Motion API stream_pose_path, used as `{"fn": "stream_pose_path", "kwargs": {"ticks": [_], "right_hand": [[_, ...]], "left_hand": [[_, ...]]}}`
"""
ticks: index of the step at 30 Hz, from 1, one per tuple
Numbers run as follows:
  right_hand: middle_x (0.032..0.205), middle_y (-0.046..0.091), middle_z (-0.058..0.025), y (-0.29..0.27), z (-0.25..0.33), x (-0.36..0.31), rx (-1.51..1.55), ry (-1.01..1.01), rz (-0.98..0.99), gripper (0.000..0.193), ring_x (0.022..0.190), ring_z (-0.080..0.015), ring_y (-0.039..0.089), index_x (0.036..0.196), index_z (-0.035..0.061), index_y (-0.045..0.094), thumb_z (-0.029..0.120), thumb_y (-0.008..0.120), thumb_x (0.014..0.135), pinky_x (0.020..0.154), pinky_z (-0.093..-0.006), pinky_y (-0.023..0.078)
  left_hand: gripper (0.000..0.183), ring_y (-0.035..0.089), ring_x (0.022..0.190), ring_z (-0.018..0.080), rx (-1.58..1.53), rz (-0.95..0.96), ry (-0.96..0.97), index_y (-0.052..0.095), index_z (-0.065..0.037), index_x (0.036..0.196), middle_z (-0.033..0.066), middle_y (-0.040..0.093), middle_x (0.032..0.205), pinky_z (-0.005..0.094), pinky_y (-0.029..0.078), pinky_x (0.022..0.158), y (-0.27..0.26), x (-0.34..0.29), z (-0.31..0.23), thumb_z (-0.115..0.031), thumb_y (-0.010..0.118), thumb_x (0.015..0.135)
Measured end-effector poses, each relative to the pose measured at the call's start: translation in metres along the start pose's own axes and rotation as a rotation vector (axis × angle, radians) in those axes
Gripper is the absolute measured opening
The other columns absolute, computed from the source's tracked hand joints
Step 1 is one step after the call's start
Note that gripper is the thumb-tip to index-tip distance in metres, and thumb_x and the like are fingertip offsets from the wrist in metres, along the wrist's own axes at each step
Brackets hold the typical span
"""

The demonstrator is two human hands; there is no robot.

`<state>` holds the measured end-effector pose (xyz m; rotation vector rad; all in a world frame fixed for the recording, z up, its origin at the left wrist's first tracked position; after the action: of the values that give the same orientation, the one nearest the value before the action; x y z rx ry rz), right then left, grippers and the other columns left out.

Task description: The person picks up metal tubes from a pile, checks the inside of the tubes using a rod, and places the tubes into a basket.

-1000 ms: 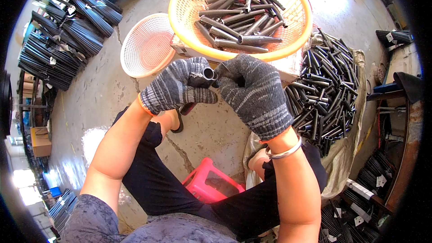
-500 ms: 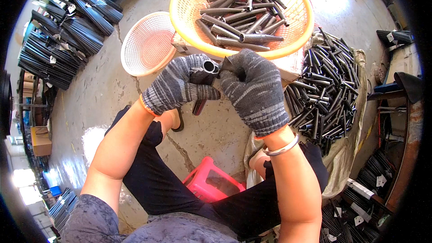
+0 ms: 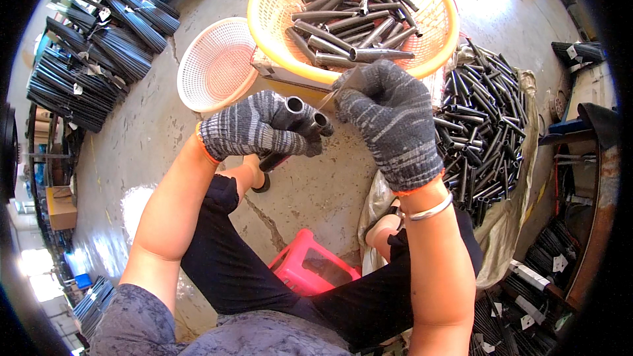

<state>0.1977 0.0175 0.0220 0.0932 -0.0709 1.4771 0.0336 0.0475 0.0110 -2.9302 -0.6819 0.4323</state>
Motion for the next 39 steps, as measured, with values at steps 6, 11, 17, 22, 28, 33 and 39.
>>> {"fn": "stream_pose_path", "kwargs": {"ticks": [6,11,17,22,28,33,39], "right_hand": [[0.077,0.064,-0.0038,0.001,0.006,-0.004,0.228,0.024,0.012,0.007,0.068,-0.0110,0.059,0.087,0.0006,0.065,-0.001,0.066,0.080,0.064,-0.0243,0.049],[0.081,0.064,-0.0069,-0.013,0.019,0.001,0.451,-0.018,-0.008,0.007,0.071,-0.0153,0.061,0.087,0.0000,0.063,0.001,0.066,0.080,0.068,-0.0264,0.051],[0.079,0.065,-0.0056,-0.037,-0.016,0.004,0.296,0.235,-0.282,0.007,0.071,-0.0134,0.061,0.085,0.0008,0.066,0.005,0.067,0.080,0.068,-0.0251,0.051],[0.082,0.066,-0.0005,-0.046,-0.003,0.007,-0.045,0.097,-0.239,0.010,0.075,-0.0090,0.058,0.091,0.0027,0.068,0.005,0.068,0.082,0.070,-0.0223,0.047],[0.086,0.064,-0.0030,0.007,0.007,-0.006,0.009,-0.144,0.169,0.011,0.078,-0.0125,0.058,0.091,0.0002,0.063,0.001,0.068,0.080,0.074,-0.0248,0.049],[0.080,0.062,-0.0081,0.026,0.018,-0.014,-0.461,-0.413,0.128,0.014,0.075,-0.0173,0.060,0.087,0.0000,0.062,-0.002,0.070,0.075,0.071,-0.0285,0.049],[0.077,0.063,-0.0075,0.016,0.014,-0.011,-0.308,-0.238,0.092,0.013,0.069,-0.0147,0.059,0.087,0.0002,0.063,-0.002,0.068,0.076,0.064,-0.0286,0.049]], "left_hand": [[0.033,0.063,0.082,0.0115,0.017,0.110,-0.136,0.061,0.002,0.116,0.0074,0.068,0.090,0.0257,0.051,0.076,0.002,-0.001,-0.005,-0.009,0.063,0.085],[0.034,0.062,0.078,0.0109,-0.080,0.039,-0.167,0.059,0.001,0.116,0.0063,0.065,0.093,0.0246,0.051,0.072,-0.002,-0.004,0.015,-0.007,0.064,0.084],[0.045,0.056,0.076,0.0079,-0.250,0.034,-0.203,0.050,-0.005,0.125,0.0035,0.061,0.091,0.0207,0.048,0.061,-0.001,-0.009,0.013,-0.008,0.066,0.083],[0.042,0.054,0.081,0.0100,-0.053,-0.089,-0.163,0.052,-0.007,0.121,0.0033,0.056,0.092,0.0242,0.048,0.070,-0.007,-0.006,0.021,-0.010,0.067,0.082],[0.047,0.054,0.093,0.0167,0.469,-0.249,-0.005,0.052,-0.005,0.122,0.0080,0.058,0.100,0.0314,0.045,0.090,-0.009,0.000,0.009,-0.013,0.071,0.080],[0.062,0.055,0.099,0.0166,0.339,-0.244,-0.058,0.050,-0.004,0.130,0.0089,0.061,0.111,0.0300,0.045,0.092,-0.003,0.008,0.016,-0.018,0.077,0.076],[0.050,0.059,0.086,0.0127,-0.301,-0.181,-0.109,0.053,-0.001,0.122,0.0069,0.063,0.103,0.0266,0.051,0.078,-0.005,-0.006,-0.006,-0.023,0.072,0.081]]}}
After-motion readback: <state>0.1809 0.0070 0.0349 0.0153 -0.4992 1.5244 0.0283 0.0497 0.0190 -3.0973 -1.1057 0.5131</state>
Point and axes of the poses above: each hand's wrist, its own x-axis towards the middle knuckle, its own y-axis out of the palm, z = x × y, the point moved 6 cm from there along x, towards the middle knuckle
